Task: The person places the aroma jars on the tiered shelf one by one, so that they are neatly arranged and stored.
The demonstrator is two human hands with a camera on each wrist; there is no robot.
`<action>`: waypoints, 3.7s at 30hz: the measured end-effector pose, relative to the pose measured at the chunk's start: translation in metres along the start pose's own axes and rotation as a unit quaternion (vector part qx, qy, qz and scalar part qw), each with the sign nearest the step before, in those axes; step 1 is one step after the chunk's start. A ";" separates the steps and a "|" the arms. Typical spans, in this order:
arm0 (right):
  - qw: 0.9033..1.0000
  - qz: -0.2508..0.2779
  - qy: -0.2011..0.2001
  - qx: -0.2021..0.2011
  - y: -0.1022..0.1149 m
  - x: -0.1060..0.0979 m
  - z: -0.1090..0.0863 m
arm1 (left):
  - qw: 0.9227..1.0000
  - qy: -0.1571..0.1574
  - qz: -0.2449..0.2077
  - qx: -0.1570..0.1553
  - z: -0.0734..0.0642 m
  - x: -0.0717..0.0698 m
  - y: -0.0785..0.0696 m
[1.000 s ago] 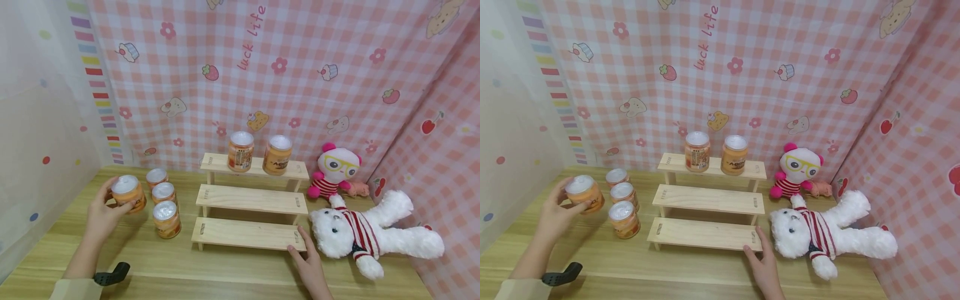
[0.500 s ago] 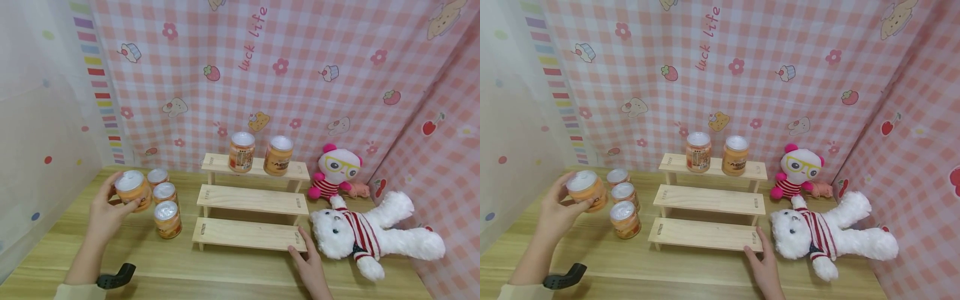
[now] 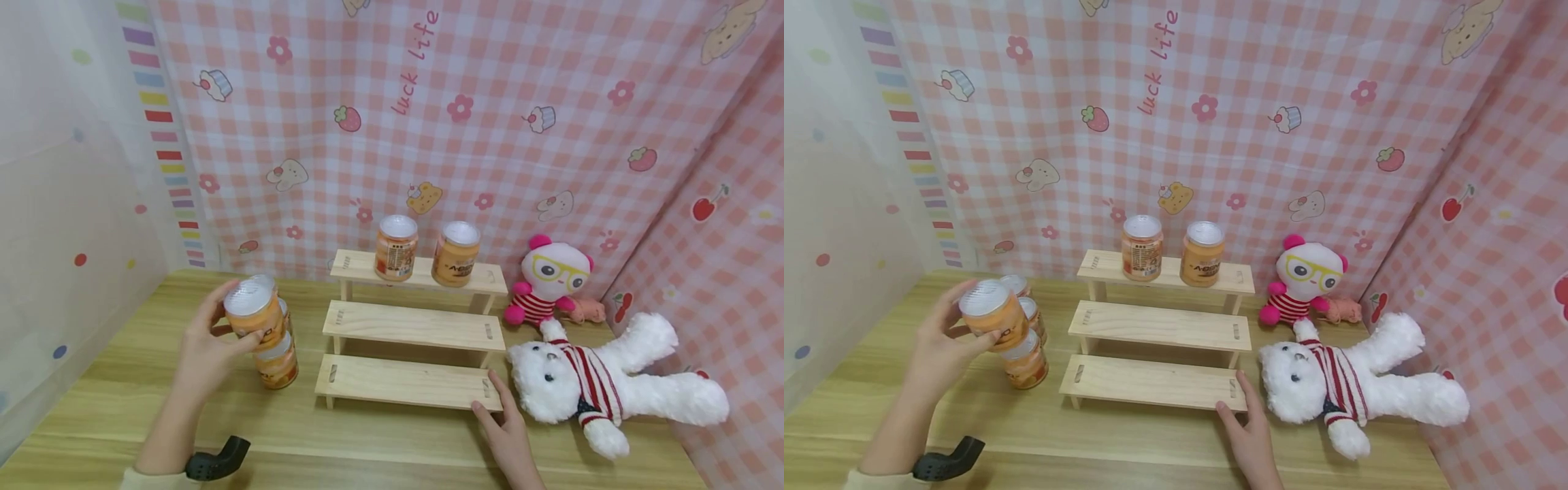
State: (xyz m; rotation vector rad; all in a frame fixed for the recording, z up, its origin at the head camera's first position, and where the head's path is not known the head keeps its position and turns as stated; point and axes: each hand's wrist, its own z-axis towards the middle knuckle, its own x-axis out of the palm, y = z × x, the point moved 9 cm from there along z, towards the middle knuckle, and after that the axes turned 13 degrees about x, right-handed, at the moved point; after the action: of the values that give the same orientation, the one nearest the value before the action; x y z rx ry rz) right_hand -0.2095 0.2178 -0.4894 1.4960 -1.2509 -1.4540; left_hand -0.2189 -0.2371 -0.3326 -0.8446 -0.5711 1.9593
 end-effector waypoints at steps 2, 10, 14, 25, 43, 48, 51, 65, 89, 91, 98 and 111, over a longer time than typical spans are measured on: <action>1.000 0.001 -0.001 0.000 0.000 0.000 -0.001 | 1.000 0.004 -0.009 0.002 0.000 0.007 -0.005; 1.000 0.000 -0.005 -0.003 -0.001 -0.002 -0.002 | 0.997 0.026 -0.064 -0.026 0.002 0.038 -0.018; 1.000 0.000 -0.009 -0.001 -0.001 -0.003 -0.002 | 0.996 0.034 -0.081 -0.028 0.004 0.052 -0.024; 1.000 0.015 -0.001 -0.008 0.003 -0.002 -0.003 | 0.992 0.049 -0.119 0.005 0.012 0.087 -0.043; 1.000 0.025 0.006 -0.006 0.002 0.003 -0.003 | 0.985 0.074 -0.150 0.033 0.022 0.148 -0.065; 0.999 0.031 0.000 -0.019 0.004 0.001 -0.003 | 0.980 0.089 -0.174 0.028 0.024 0.165 -0.070; 0.999 0.029 -0.002 -0.017 0.004 0.001 -0.002 | 0.976 0.099 -0.193 0.016 0.025 0.175 -0.073; 1.000 0.019 0.001 -0.006 0.002 0.000 -0.002 | 0.965 0.126 -0.230 0.017 0.030 0.225 -0.086; 1.000 0.013 -0.002 -0.002 0.004 -0.001 -0.002 | 0.976 0.109 -0.188 0.023 0.030 0.262 -0.087; 1.000 0.012 -0.002 -0.001 0.003 0.000 -0.002 | 0.977 0.108 -0.185 0.022 0.029 0.264 -0.086; 1.000 0.009 -0.001 -0.004 0.003 0.000 -0.002 | 0.979 0.109 -0.171 0.014 0.029 0.269 -0.081; 1.000 0.015 -0.002 -0.009 0.003 -0.001 -0.002 | 0.977 0.123 -0.176 0.018 0.027 0.272 -0.081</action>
State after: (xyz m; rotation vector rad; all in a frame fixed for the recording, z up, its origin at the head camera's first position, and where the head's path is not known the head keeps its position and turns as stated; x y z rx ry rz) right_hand -0.2078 0.2176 -0.4858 1.4568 -1.2547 -1.4453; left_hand -0.2930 0.0380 -0.3512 -0.8820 -0.4967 1.5146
